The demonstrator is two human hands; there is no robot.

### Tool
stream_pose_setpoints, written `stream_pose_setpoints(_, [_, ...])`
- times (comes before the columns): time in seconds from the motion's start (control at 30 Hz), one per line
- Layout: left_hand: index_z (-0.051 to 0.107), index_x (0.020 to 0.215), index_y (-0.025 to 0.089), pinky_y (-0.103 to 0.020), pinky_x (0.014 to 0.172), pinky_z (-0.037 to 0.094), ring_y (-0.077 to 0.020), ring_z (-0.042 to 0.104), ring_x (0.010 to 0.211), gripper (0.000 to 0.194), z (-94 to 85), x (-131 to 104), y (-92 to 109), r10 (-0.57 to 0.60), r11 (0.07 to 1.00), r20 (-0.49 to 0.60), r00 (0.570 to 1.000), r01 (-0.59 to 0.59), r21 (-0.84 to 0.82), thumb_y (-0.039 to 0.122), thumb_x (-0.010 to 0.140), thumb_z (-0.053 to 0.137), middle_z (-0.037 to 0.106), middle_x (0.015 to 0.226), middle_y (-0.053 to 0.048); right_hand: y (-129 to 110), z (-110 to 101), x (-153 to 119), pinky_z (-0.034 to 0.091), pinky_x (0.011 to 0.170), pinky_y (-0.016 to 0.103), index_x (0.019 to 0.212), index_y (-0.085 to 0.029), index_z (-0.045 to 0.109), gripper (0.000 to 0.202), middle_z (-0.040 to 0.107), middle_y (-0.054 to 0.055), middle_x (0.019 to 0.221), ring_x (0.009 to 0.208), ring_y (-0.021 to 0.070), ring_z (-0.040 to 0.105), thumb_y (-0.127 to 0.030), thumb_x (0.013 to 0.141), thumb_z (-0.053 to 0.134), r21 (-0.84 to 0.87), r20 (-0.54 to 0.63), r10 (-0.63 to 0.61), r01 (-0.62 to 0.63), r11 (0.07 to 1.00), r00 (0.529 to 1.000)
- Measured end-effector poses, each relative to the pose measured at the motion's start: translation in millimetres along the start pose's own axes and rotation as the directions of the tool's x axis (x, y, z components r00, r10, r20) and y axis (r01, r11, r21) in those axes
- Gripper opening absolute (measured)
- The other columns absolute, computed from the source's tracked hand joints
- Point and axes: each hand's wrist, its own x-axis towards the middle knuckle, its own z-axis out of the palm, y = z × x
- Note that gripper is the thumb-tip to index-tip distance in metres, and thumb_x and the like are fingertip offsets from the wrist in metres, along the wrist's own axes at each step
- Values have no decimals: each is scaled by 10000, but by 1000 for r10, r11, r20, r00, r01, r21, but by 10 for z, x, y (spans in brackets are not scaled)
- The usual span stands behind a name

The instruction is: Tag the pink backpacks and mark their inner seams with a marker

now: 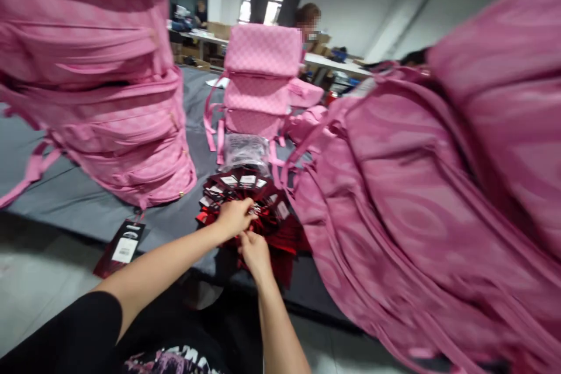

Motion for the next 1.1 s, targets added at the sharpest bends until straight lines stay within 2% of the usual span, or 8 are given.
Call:
stream_pose_setpoints(0.23, [562,1242,297,-330,828,510,-218,683,908,592,-201,37,-85,-148,950,-48,988,128,-286,436,708,776,731,932,-7,-166,-310,-279,252,421,217,570,-155,597,590,460,-20,463,400,76,337,-742,622,614,188,177,98,-131,973,979])
stream_pose_setpoints(0.4, [602,1122,135,-253,740,533,-142,690,819,406,-453,-726,-414,-270,808,-158,950,135,-573,415,981,345,731,988,-88,-554,16,-312,276,408,215,632,-147,624,622,482,-20,483,411,77,341,-766,580,668,259,211,43,-98,961,977])
stream_pose_setpoints(0.5, [629,1086,112,-250,757,535,-148,692,830,355,-604,-1231,-615,-328,697,-221,918,78,-713,371,948,429,734,979,-98,-830,461,-311,296,408,227,619,-164,585,625,469,-24,459,401,91,361,-788,635,601,256,314,-81,-2,967,946])
stream_pose_setpoints(0.7, [703,875,144,-262,807,505,-167,663,867,171,-1091,-1779,-968,-465,611,-439,769,-80,-787,272,826,601,728,925,-61,-1358,1201,-383,304,451,232,605,-168,540,601,461,-24,464,439,103,401,-737,789,475,247,508,-348,254,935,787])
stream_pose_setpoints(0.83, [660,897,146,-240,762,503,-145,646,837,214,-1441,-1992,-1121,-480,622,-505,718,-128,-772,345,873,585,700,922,-52,-1735,1394,-400,359,507,232,595,-162,539,551,511,-8,512,501,116,475,-619,887,441,270,625,-485,414,869,611])
stream_pose_setpoints(0.93, [579,870,167,-233,693,510,-122,631,733,239,-1740,-2113,-1230,-545,597,-598,588,-228,-769,402,905,548,655,802,-6,-1984,1488,-304,439,604,241,753,-158,648,419,643,27,696,640,147,585,-496,925,469,326,623,-602,534,780,499])
stream_pose_setpoints(1.03, [568,885,187,-226,621,493,-111,602,631,189,-2049,-2158,-1397,-538,728,-720,438,-188,-659,371,912,535,620,730,24,-2179,1605,-69,460,661,266,1172,-207,619,320,713,55,904,752,184,651,-374,923,505,117,432,-671,700,705,603])
stream_pose_setpoints(1.1, [636,925,194,-237,665,481,-124,622,694,127,-2196,-2125,-1531,-427,877,-771,473,10,-480,256,904,527,660,793,2,-2267,1684,118,431,631,281,1272,-229,562,375,722,72,917,730,208,655,-292,905,521,-158,341,-675,748,644,654])
